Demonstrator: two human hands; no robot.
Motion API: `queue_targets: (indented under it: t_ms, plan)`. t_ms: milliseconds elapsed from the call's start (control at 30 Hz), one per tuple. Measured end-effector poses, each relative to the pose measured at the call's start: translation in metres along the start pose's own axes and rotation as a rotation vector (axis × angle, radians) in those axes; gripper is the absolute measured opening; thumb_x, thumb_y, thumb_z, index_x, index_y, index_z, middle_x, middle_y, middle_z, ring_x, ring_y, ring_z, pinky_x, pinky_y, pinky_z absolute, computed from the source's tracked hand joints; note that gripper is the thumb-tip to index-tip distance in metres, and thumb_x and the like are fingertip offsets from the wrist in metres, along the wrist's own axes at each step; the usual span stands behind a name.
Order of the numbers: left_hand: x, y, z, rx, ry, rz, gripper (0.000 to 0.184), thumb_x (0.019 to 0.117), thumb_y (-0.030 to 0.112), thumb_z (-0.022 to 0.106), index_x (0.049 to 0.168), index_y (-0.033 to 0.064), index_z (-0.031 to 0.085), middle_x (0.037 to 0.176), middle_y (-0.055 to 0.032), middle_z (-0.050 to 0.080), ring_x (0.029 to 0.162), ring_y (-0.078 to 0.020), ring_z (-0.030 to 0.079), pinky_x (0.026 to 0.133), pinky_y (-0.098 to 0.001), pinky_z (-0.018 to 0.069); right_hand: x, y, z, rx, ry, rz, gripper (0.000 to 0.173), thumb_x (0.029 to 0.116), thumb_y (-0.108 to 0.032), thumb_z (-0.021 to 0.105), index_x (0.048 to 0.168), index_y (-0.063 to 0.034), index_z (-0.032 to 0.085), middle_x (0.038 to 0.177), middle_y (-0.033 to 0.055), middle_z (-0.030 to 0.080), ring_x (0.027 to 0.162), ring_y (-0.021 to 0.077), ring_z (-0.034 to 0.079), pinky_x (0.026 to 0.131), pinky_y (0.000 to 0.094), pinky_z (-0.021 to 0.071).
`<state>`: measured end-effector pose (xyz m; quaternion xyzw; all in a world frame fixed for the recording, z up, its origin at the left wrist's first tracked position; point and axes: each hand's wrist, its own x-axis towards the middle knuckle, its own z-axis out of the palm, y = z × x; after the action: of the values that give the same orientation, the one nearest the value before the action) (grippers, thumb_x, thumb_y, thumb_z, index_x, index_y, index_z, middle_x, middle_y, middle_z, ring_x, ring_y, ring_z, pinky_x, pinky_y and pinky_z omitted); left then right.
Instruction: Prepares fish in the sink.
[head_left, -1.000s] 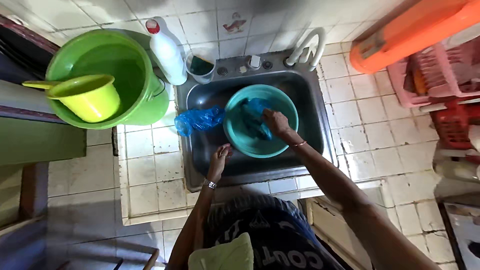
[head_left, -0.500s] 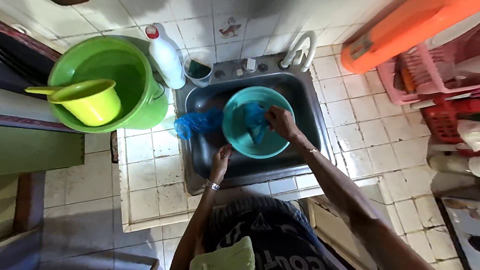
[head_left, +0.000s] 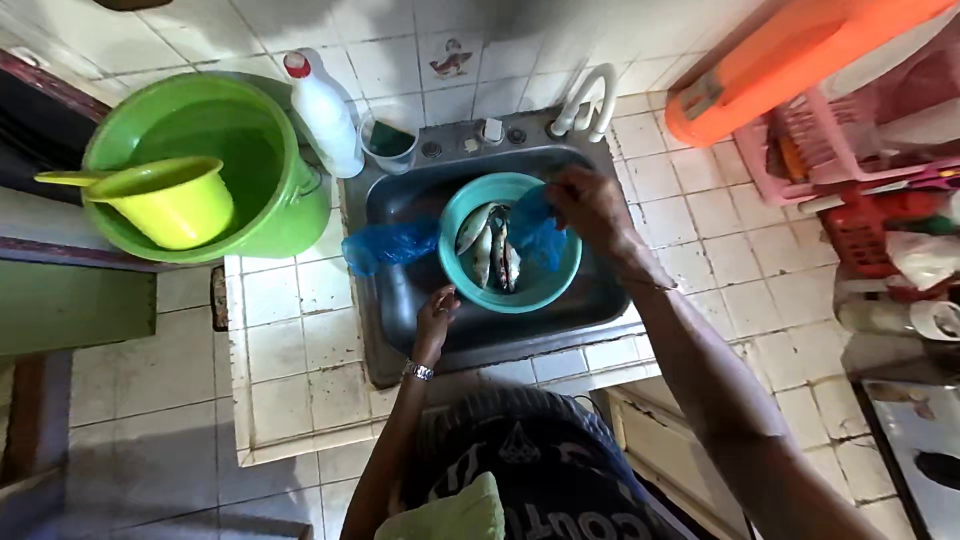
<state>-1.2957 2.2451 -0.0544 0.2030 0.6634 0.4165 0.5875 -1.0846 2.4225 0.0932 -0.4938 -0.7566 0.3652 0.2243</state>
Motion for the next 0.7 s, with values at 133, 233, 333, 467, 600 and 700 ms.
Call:
queue_targets:
  t_ms: [133,233,333,467,600,700]
  plan:
    - [0.000,-0.013,-0.008,0.086,0.022,-0.037,0.037,0.1092,0.019,0.046,0.140,0.0019,0.057,0.142,-0.0191,0.057,0.128,-0.0279,0.059,0.102,-0.0468,0.0508,0.016,-0.025,0.001,-0.071,-0.033,0.010,0.021,0.1052,-0.016,0.055,0.109,0.0035,0.063,0.086,0.0154,0.067,0.067,0.0231,0.067,0.065,0.0415,0.0590]
    - [-0.001,-0.014,-0.018,0.121,0.019,-0.032,0.037,0.1091,0.019,0.045,0.140,0.0028,0.057,0.143,-0.0179,0.057,0.129,-0.0275,0.057,0.103,-0.0480,0.0491,0.031,-0.030,0.000,-0.082,-0.079,0.005,0.024,0.1061,-0.015,0.054,0.112,0.0060,0.065,0.101,0.0198,0.069,0.085,0.0276,0.072,0.080,0.0466,0.0609]
    - [-0.006,-0.020,-0.029,0.090,0.056,-0.039,0.038,0.1097,0.021,0.044,0.142,0.0027,0.055,0.141,-0.0196,0.057,0.128,-0.0297,0.057,0.101,-0.0500,0.0499,0.036,-0.055,0.000,0.026,-0.053,-0.043,0.023,0.1053,-0.016,0.056,0.111,0.0057,0.063,0.097,0.0160,0.068,0.082,0.0212,0.072,0.074,0.0408,0.0630]
    - [-0.013,-0.024,-0.043,0.036,0.103,-0.014,0.041,0.1103,0.023,0.042,0.145,0.0022,0.051,0.144,-0.0204,0.055,0.129,-0.0308,0.057,0.100,-0.0491,0.0513,0.034,-0.085,0.020,0.104,-0.221,-0.071,0.020,0.1050,-0.015,0.057,0.106,0.0046,0.062,0.091,0.0128,0.067,0.075,0.0175,0.070,0.069,0.0365,0.0621]
    - [-0.018,-0.033,-0.063,-0.102,0.196,0.044,0.043,0.1091,0.019,0.043,0.147,0.0000,0.046,0.146,-0.0211,0.052,0.126,-0.0275,0.058,0.097,-0.0439,0.0535,0.018,-0.094,0.061,0.233,-0.245,-0.125,0.019,0.1038,-0.012,0.058,0.105,0.0057,0.063,0.086,0.0115,0.067,0.070,0.0152,0.069,0.068,0.0340,0.0614]
    - [-0.023,-0.034,-0.071,-0.211,0.300,0.077,0.040,0.1092,0.014,0.042,0.145,-0.0028,0.045,0.142,-0.0199,0.054,0.119,-0.0225,0.061,0.094,-0.0369,0.0544,-0.020,-0.068,0.116,0.166,-0.272,-0.149,0.018,0.1018,-0.015,0.061,0.106,0.0011,0.066,0.085,0.0141,0.069,0.069,0.0220,0.069,0.064,0.0399,0.0606]
